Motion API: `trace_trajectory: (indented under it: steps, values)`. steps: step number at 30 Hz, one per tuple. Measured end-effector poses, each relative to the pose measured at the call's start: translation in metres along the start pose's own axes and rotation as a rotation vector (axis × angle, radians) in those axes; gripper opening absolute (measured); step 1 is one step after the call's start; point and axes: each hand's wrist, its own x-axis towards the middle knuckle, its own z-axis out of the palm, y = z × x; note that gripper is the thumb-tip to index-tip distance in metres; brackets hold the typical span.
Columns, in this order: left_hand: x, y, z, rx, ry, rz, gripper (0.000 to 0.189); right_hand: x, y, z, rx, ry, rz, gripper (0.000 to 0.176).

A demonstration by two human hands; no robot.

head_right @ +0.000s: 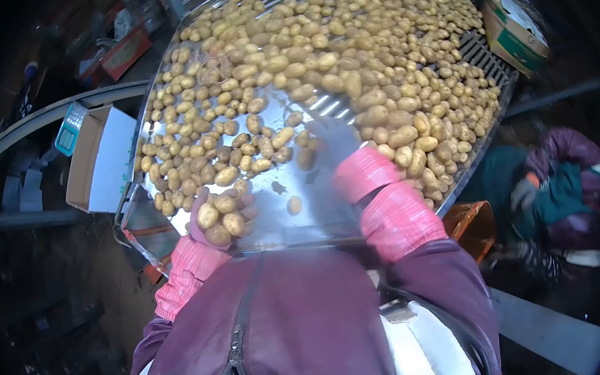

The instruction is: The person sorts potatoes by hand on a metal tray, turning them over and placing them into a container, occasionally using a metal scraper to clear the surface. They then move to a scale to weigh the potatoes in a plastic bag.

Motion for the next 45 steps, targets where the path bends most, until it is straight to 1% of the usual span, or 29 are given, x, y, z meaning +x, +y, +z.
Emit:
trace_trajectory:
  steps: [2,3,4,6,7,9,10,11,13,15,16,17,20,21,22,23,24,25,27,28,29,31,32,35,38,39,41,43,45]
  values:
    - [0.001,-0.003,0.003,-0.066,-0.025,0.002,0.076,-0.007,-0.041,0.009,0.555,0.037,0.17,0.039]
    - [0.001,-0.003,0.002,-0.115,-0.129,-0.01,0.076,-0.007,-0.063,0.015,0.57,0.069,0.034,0.038]
    - [0.002,-0.001,0.0,-0.108,-0.177,0.0,0.077,-0.007,-0.08,0.018,0.583,0.099,-0.105,0.037]
    - [0.003,0.001,-0.002,-0.093,-0.268,0.026,0.077,-0.012,-0.101,0.007,0.562,0.023,-0.179,0.042]
    - [0.005,0.002,-0.001,-0.025,-0.242,0.063,0.079,-0.014,-0.106,0.004,0.553,-0.014,-0.216,0.044]
    - [-0.003,-0.001,0.008,0.033,-0.007,0.085,0.081,-0.005,-0.065,0.008,0.38,0.04,-0.081,0.047]
    - [-0.009,-0.003,0.018,0.06,0.109,0.099,0.082,-0.001,-0.046,-0.008,0.084,0.094,-0.008,0.05]
    - [-0.01,-0.008,0.039,-0.004,0.225,0.178,0.082,0.0,-0.024,-0.009,-0.134,-0.092,0.226,0.056]
    - [-0.01,-0.006,0.013,0.031,0.058,0.121,0.081,-0.02,0.021,0.001,-0.345,-0.095,0.262,0.048]
    - [-0.009,-0.004,0.001,0.06,-0.006,0.079,0.08,-0.023,0.02,0.008,-0.332,-0.189,0.245,0.042]
    - [-0.009,-0.004,0.001,0.071,0.016,0.064,0.079,-0.026,0.018,0.012,-0.327,-0.236,0.247,0.039]
    - [-0.007,-0.005,0.001,0.085,0.034,0.046,0.079,-0.028,0.015,0.025,-0.341,-0.157,0.304,0.033]
    - [0.003,-0.006,-0.023,0.06,-0.086,0.033,0.076,-0.009,-0.035,0.015,-0.248,-0.469,0.359,0.061]
    - [0.006,-0.006,-0.03,0.057,-0.143,0.028,0.073,-0.019,-0.031,0.054,-0.195,-0.42,0.257,0.069]
    - [0.007,-0.004,-0.03,0.061,-0.137,0.017,0.072,-0.02,-0.06,0.044,-0.251,-0.438,0.244,0.068]
    - [0.009,-0.003,-0.029,0.063,-0.129,0.011,0.072,-0.003,-0.086,0.004,-0.129,-0.702,0.221,0.056]
    - [0.01,-0.003,-0.028,0.064,-0.119,0.004,0.072,-0.022,-0.087,0.039,-0.055,-0.526,0.227,0.061]
    - [0.0,-0.007,-0.008,0.012,-0.006,0.006,0.072,-0.036,-0.075,0.054,0.017,-0.435,0.117,0.053]
    - [0.005,-0.007,-0.018,0.036,-0.055,0.011,0.073,-0.058,-0.058,0.037,0.263,-0.206,0.209,0.034]
    - [0.007,-0.006,-0.023,0.046,-0.079,0.016,0.074,-0.067,-0.053,0.006,0.436,-0.063,0.41,0.023]
    - [0.006,-0.006,-0.022,0.037,-0.043,0.007,0.074,-0.087,-0.045,-0.031,0.351,-0.109,0.52,0.025]
    - [0.0,-0.007,-0.003,0.038,-0.091,-0.012,0.073,-0.117,-0.022,-0.073,0.114,-0.109,0.706,0.028]
    - [-0.002,-0.008,0.003,0.039,-0.112,-0.021,0.073,-0.124,-0.016,-0.08,-0.035,-0.062,0.79,0.029]
    - [0.005,-0.01,-0.005,0.016,-0.145,-0.017,0.072,-0.128,0.007,-0.066,-0.106,-0.194,0.683,0.033]
    - [0.007,-0.014,0.0,0.083,-0.059,0.003,0.086,-0.089,-0.04,-0.072,0.047,-0.249,0.795,0.033]
    - [0.007,-0.014,0.004,0.113,-0.053,0.025,0.087,-0.087,-0.049,-0.064,-0.13,-0.264,0.524,0.033]
    - [0.007,-0.012,0.008,0.164,-0.055,0.02,0.086,-0.083,-0.07,-0.044,-0.299,-0.317,0.298,0.033]
    - [0.002,-0.01,0.002,0.22,-0.026,-0.008,0.078,-0.074,-0.093,-0.024,-0.285,-0.401,0.394,0.034]
    - [0.0,-0.009,0.001,0.294,0.032,-0.007,0.069,-0.08,-0.095,-0.013,-0.215,-0.387,0.424,0.036]
